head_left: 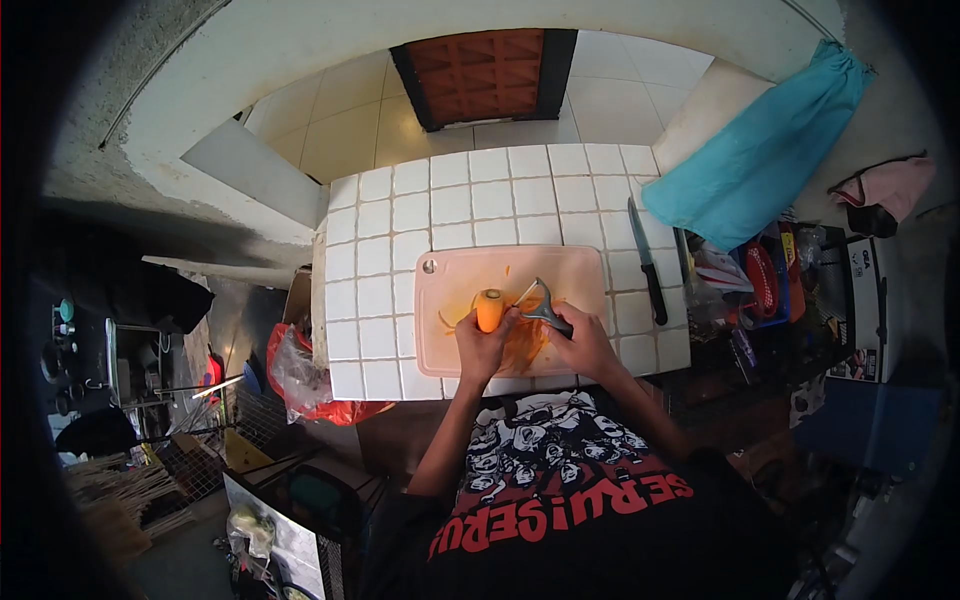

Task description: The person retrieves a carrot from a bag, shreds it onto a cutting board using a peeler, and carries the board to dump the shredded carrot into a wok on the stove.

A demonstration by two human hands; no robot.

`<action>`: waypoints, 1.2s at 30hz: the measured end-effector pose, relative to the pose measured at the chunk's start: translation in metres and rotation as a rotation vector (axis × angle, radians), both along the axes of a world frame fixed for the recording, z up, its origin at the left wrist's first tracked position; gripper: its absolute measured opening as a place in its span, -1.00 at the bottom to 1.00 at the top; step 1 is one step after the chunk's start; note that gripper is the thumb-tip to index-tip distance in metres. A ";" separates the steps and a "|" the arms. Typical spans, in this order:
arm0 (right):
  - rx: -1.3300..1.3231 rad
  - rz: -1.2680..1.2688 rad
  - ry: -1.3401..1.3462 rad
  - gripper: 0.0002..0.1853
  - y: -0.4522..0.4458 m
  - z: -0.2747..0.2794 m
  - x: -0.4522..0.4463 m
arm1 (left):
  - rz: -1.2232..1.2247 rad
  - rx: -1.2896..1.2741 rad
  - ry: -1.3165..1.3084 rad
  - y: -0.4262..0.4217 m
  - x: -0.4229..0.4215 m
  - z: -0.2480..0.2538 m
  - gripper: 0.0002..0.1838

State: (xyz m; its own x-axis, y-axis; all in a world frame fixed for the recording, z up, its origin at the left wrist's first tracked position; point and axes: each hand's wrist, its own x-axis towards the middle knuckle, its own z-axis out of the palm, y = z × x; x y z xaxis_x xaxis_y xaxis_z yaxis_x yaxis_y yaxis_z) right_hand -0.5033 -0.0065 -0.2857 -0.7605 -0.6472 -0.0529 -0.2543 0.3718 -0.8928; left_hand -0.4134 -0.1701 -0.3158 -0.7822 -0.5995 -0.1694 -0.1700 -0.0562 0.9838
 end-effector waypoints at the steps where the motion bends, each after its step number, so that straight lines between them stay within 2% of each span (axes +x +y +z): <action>1: 0.016 0.012 -0.006 -0.77 0.000 -0.001 0.000 | 0.026 0.011 0.001 0.000 0.000 -0.003 -0.80; 7: 0.019 0.009 0.021 -0.77 0.000 -0.002 0.003 | -0.074 0.086 -0.028 -0.004 0.001 0.000 -0.86; 14: 0.025 -0.095 -0.059 -0.81 0.004 -0.003 0.003 | -0.016 0.087 0.016 -0.024 0.013 -0.007 -0.86; 18: 0.060 -0.209 0.003 -0.83 0.012 -0.018 -0.001 | 0.028 -0.111 -0.003 -0.044 0.021 -0.007 -0.85; 20: 0.071 -0.245 0.027 -0.84 0.017 -0.026 -0.002 | -0.049 -0.345 -0.127 -0.051 0.024 0.000 -0.82; 24: 0.134 -0.281 0.026 -0.83 0.021 -0.028 -0.002 | -0.199 -0.444 -0.158 -0.057 0.024 0.005 -0.77; 27: 0.133 -0.295 0.014 -0.83 0.021 -0.031 -0.001 | -0.438 -0.556 -0.209 -0.054 0.020 0.014 -0.73; 31: 0.120 -0.328 -0.003 -0.82 0.021 -0.036 0.002 | -0.401 -0.652 -0.137 -0.045 0.016 0.023 -0.77; 36: 0.222 -0.388 -0.025 -0.77 0.020 -0.030 0.004 | -0.413 -0.674 -0.280 -0.053 0.017 0.022 -0.73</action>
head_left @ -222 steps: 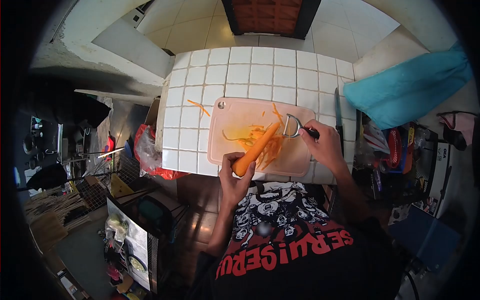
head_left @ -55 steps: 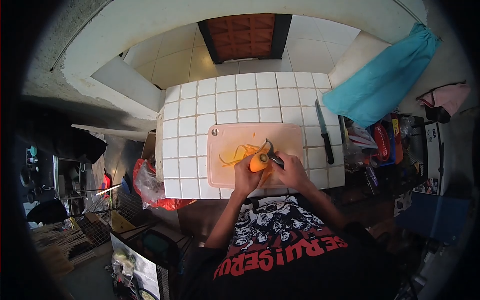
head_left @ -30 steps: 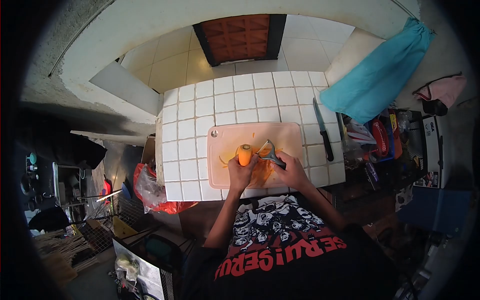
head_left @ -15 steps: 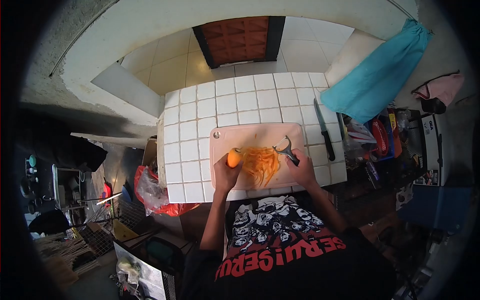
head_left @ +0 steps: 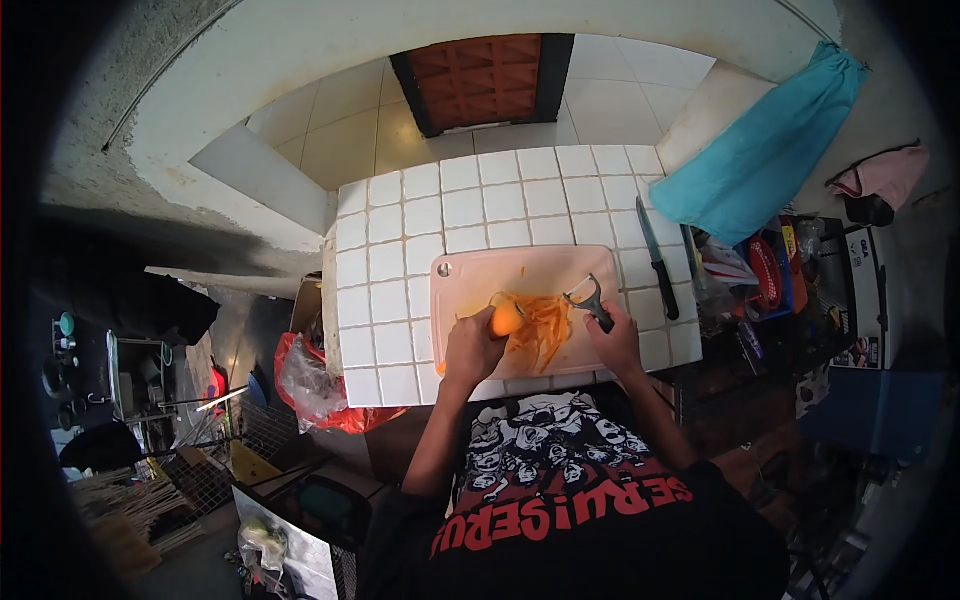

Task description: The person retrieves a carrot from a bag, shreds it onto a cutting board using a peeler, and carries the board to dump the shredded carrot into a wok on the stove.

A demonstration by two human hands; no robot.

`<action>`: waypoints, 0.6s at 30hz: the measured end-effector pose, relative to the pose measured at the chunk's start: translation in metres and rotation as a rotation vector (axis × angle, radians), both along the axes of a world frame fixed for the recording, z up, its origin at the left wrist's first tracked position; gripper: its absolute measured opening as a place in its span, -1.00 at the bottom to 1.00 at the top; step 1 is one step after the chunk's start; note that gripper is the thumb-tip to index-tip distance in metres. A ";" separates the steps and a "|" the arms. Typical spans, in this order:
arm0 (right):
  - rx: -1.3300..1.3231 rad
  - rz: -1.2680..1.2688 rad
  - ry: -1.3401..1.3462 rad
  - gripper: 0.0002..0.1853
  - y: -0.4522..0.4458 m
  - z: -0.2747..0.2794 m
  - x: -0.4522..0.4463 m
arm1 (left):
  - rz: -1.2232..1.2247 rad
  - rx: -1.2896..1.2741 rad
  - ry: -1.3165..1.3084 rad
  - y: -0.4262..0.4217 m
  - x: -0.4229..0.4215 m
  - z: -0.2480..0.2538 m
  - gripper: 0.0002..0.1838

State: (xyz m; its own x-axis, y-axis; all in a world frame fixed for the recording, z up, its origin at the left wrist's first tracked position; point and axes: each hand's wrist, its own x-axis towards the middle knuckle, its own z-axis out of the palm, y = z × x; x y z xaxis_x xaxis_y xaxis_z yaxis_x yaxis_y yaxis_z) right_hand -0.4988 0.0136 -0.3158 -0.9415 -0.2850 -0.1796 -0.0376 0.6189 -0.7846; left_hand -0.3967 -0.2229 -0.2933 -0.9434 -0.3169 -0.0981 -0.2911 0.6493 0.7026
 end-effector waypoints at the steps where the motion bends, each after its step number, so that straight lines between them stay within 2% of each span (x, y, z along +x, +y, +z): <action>1: 0.021 -0.027 -0.007 -0.75 0.001 -0.002 0.000 | 0.001 -0.001 -0.001 -0.003 0.001 0.000 -0.73; 4: 0.085 -0.066 0.007 -0.70 0.004 -0.009 -0.002 | 0.111 0.128 0.048 -0.020 0.004 0.002 -0.69; 6: 0.096 -0.094 0.019 -0.69 0.006 -0.013 -0.003 | 0.380 0.277 0.127 -0.038 0.006 0.003 -0.68; 9: 0.165 -0.136 0.037 -0.70 0.004 -0.010 -0.004 | 0.485 0.113 0.251 -0.077 0.018 -0.029 -0.61; 10: 0.221 -0.151 0.044 -0.71 0.003 -0.009 -0.005 | 0.546 0.091 0.177 -0.087 0.019 -0.030 -0.62; 12: 0.246 -0.165 0.092 -0.72 0.004 -0.015 -0.005 | 0.540 -0.138 0.216 -0.106 0.021 -0.047 -0.61; 13: 0.270 -0.180 0.142 -0.71 0.004 -0.017 -0.005 | 0.547 -0.138 0.216 -0.108 0.022 -0.050 -0.61; 15: 0.285 -0.201 0.116 -0.69 0.004 -0.017 -0.009 | 0.545 -0.269 0.093 -0.109 0.022 -0.052 -0.59; 16: 0.301 -0.229 0.087 -0.67 0.005 -0.017 -0.009 | 0.548 -0.266 0.092 -0.108 0.021 -0.052 -0.59; 18: 0.302 -0.246 0.097 -0.65 0.008 -0.019 -0.011 | 0.526 -0.444 0.105 -0.103 0.018 -0.052 -0.60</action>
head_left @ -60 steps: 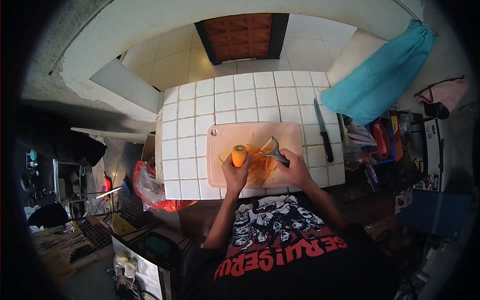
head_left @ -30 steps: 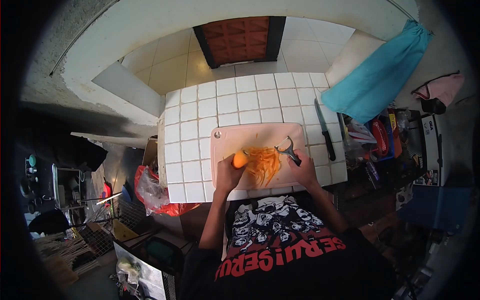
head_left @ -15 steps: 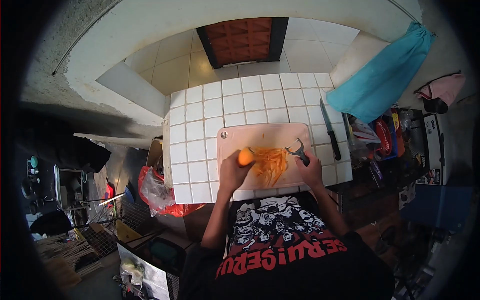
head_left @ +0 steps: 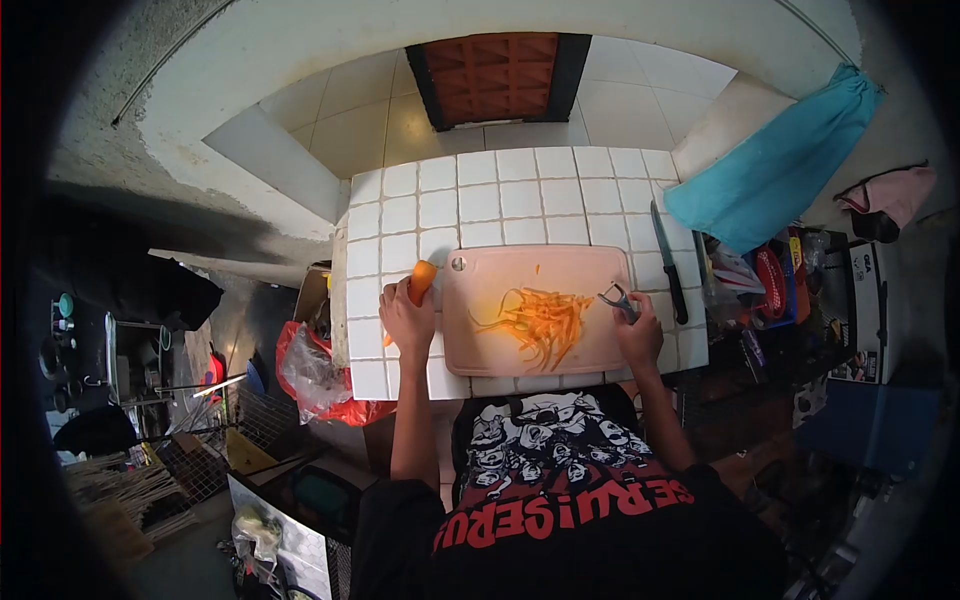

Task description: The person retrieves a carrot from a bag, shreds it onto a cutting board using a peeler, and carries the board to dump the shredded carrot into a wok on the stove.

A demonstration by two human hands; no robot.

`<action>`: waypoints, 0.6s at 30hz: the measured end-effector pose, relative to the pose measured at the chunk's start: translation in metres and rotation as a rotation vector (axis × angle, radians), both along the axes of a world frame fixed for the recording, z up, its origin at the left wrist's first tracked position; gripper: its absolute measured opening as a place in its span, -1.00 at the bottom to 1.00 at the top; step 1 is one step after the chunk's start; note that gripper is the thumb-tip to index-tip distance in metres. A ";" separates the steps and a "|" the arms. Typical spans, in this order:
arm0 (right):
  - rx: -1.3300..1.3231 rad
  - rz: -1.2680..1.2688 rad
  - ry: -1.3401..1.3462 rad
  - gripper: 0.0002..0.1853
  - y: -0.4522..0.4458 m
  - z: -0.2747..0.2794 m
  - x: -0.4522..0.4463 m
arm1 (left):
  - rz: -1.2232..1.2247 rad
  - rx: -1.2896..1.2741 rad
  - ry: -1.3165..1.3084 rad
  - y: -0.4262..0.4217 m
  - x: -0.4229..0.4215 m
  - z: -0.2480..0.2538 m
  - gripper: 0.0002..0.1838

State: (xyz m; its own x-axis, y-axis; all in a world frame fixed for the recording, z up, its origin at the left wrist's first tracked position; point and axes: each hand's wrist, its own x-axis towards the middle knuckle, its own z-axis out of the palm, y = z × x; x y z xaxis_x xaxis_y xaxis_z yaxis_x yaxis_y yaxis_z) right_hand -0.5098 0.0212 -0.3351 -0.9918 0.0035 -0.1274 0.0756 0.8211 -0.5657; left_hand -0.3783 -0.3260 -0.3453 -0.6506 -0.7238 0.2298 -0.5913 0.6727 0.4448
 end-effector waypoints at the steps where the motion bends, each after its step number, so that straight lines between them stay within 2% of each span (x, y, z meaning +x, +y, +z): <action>1: 0.000 -0.019 0.012 -0.63 0.001 -0.002 -0.001 | 0.002 0.002 -0.001 0.004 -0.001 -0.001 -0.60; 3: 0.008 -0.013 0.031 -0.61 0.003 -0.005 0.001 | 0.013 -0.266 0.199 0.016 -0.003 -0.002 -0.63; 4: 0.013 -0.008 0.054 -0.60 0.004 -0.004 0.001 | 0.009 -0.264 0.200 0.022 0.000 0.002 -0.63; 6: 0.018 -0.018 -0.015 -0.58 0.003 0.003 -0.001 | 0.043 -0.115 0.186 0.039 0.015 0.010 -0.66; 7: 0.021 -0.022 -0.086 -0.56 0.003 0.006 -0.001 | 0.062 0.039 0.129 0.048 0.024 0.008 -0.68; 10: -0.012 0.021 0.039 -0.55 0.006 -0.003 0.000 | 0.134 0.121 0.011 0.078 0.036 0.013 -0.68; 11: -0.012 0.029 0.033 -0.55 0.008 -0.006 0.000 | 0.135 0.240 -0.106 0.083 0.037 0.016 -0.67; 14: -0.109 0.047 0.043 -0.55 0.012 -0.016 -0.004 | 0.101 0.149 -0.049 0.097 0.031 0.018 -0.65; 18: -0.194 0.024 0.089 -0.58 0.019 -0.027 -0.008 | 0.145 0.277 0.060 0.086 0.036 -0.011 -0.63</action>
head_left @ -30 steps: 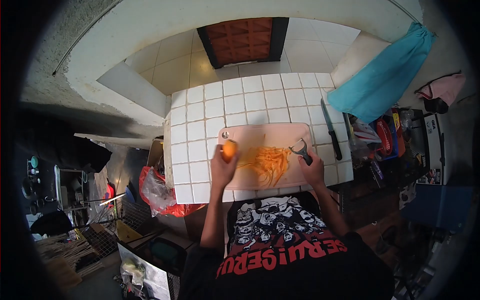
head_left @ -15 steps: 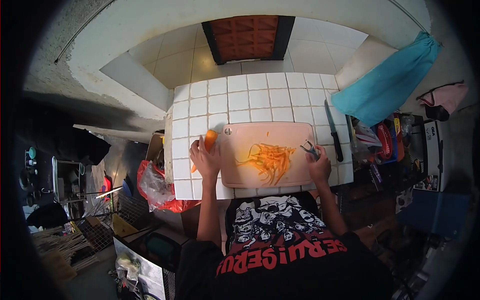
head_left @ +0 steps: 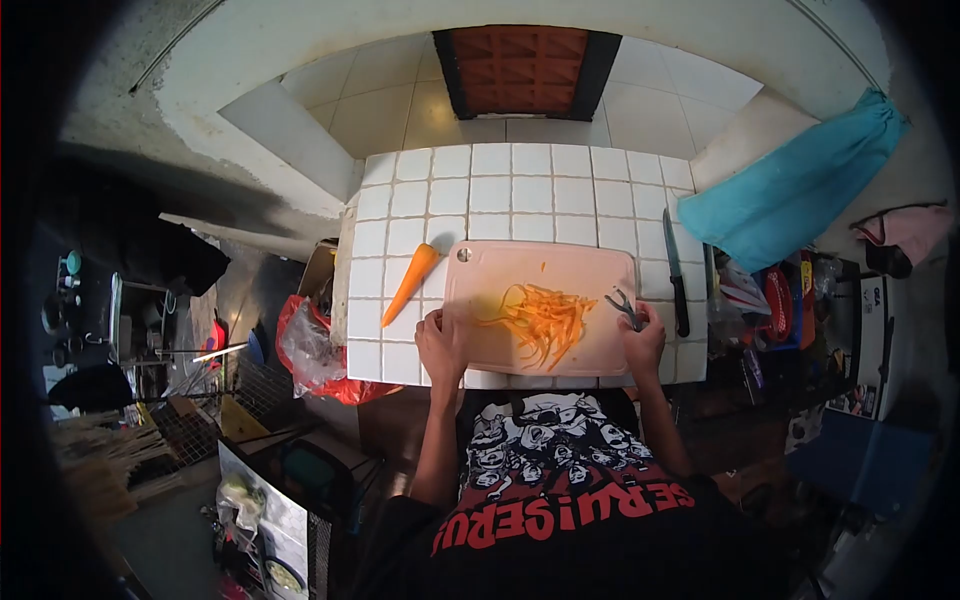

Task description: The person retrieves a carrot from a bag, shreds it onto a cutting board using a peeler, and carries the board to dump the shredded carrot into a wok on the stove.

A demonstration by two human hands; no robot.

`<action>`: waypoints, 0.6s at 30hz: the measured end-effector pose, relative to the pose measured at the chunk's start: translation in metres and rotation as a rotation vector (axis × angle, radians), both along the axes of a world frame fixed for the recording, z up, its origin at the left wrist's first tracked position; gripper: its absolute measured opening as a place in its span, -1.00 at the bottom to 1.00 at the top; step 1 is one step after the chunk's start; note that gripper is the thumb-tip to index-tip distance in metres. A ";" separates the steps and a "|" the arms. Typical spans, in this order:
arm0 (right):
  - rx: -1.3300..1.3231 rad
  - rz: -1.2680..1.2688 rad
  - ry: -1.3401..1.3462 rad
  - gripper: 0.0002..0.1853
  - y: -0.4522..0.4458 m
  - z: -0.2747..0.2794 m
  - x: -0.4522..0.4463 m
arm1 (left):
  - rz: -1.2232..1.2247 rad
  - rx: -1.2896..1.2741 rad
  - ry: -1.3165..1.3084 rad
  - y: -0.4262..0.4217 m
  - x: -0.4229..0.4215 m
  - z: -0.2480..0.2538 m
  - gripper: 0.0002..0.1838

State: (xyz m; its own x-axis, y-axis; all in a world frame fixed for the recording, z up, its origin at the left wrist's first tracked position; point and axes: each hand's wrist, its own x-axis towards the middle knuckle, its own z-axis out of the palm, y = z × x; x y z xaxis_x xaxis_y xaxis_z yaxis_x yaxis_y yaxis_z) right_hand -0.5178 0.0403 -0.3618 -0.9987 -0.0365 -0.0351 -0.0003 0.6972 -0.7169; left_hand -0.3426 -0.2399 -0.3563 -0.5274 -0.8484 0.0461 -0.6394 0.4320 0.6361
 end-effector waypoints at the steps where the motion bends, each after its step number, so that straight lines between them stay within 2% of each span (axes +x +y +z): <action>1: -0.075 0.007 -0.023 -0.58 0.003 -0.003 -0.002 | 0.010 -0.002 0.002 -0.002 0.003 -0.002 -0.63; 3: -0.203 0.013 -0.173 -0.57 0.012 -0.003 -0.010 | 0.096 0.482 0.258 -0.004 0.008 -0.003 -0.65; 4: -0.202 0.018 -0.175 -0.57 0.016 -0.002 -0.012 | 0.101 0.482 0.259 -0.005 0.011 -0.003 -0.65; 6: -0.259 0.065 -0.304 -0.65 0.023 0.002 -0.016 | 0.033 0.718 0.500 0.000 0.016 0.003 -0.67; 7: -0.258 0.081 -0.305 -0.65 0.025 0.005 -0.018 | 0.052 0.871 0.503 0.007 0.019 0.010 -0.71; 9: -0.282 0.118 -0.127 -0.71 0.024 0.006 -0.019 | 0.071 0.891 0.555 0.020 0.022 0.022 -0.72; 12: -0.291 0.175 -0.129 -0.75 0.030 -0.009 -0.034 | 0.088 0.886 0.636 0.035 0.038 0.021 -0.76; 13: -0.249 0.257 -0.222 -0.52 0.032 0.003 -0.039 | 0.121 0.914 0.662 0.041 0.044 0.030 -0.78; 16: -0.365 0.254 -0.188 -0.56 0.022 -0.003 -0.056 | 0.218 0.900 0.789 0.061 0.063 0.036 -0.78; 18: -0.304 0.334 -0.176 -0.60 0.009 0.007 -0.063 | 0.320 0.752 0.878 0.075 0.078 0.034 -0.76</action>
State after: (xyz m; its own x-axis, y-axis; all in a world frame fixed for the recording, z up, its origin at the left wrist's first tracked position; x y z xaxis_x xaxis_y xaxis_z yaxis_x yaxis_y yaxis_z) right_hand -0.5808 0.0491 -0.3547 -0.9105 -0.3890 -0.1403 -0.0488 0.4381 -0.8976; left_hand -0.2644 -0.1651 -0.3221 -0.3239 -0.9041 -0.2787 0.1285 -0.3339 0.9338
